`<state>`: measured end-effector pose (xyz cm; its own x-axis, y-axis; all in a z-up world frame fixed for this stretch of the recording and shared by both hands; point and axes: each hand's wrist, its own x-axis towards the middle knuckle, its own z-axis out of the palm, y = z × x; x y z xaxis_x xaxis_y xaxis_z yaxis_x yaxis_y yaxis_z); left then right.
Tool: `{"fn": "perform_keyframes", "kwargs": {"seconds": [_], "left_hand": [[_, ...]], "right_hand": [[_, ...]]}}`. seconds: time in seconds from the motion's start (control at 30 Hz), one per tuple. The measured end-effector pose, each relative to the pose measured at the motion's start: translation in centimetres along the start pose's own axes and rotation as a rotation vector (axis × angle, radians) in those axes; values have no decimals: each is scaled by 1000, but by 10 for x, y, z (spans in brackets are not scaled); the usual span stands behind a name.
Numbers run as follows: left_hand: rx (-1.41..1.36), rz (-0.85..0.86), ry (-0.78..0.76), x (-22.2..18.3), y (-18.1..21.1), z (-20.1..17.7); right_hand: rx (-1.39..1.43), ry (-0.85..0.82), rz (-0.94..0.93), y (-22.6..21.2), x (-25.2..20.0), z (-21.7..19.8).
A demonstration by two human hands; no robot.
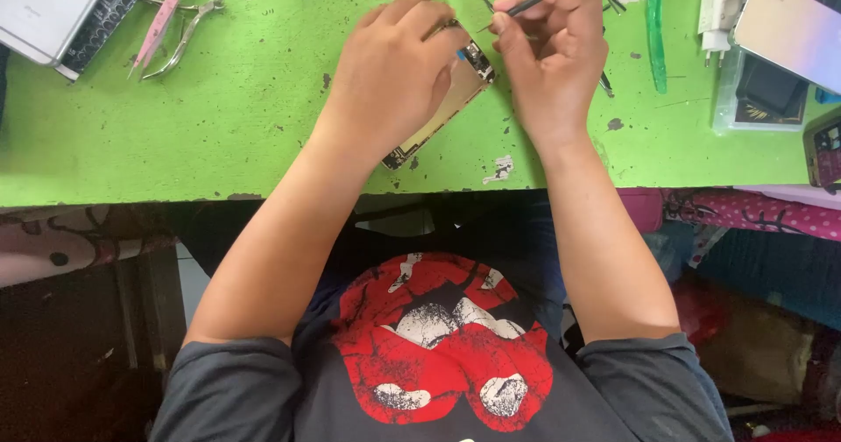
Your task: Removing small screws and disassembling internal components of a smartphone on a repair bench.
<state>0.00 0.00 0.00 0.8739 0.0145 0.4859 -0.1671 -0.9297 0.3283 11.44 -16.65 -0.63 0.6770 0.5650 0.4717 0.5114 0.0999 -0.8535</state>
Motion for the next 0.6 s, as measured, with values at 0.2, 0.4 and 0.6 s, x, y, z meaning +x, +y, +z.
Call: {"fn": "perform_keyframes", "kwargs": {"seconds": [0.2, 0.4, 0.6], "left_hand": [[270, 93, -51, 0, 1, -5], [305, 132, -86, -1, 3, -13], [-28, -125, 51, 8, 1, -5]], "right_hand": [[55, 31, -4, -2, 1, -1], [59, 63, -16, -1, -1, -3], [134, 195, -48, -6, -2, -7]]}}
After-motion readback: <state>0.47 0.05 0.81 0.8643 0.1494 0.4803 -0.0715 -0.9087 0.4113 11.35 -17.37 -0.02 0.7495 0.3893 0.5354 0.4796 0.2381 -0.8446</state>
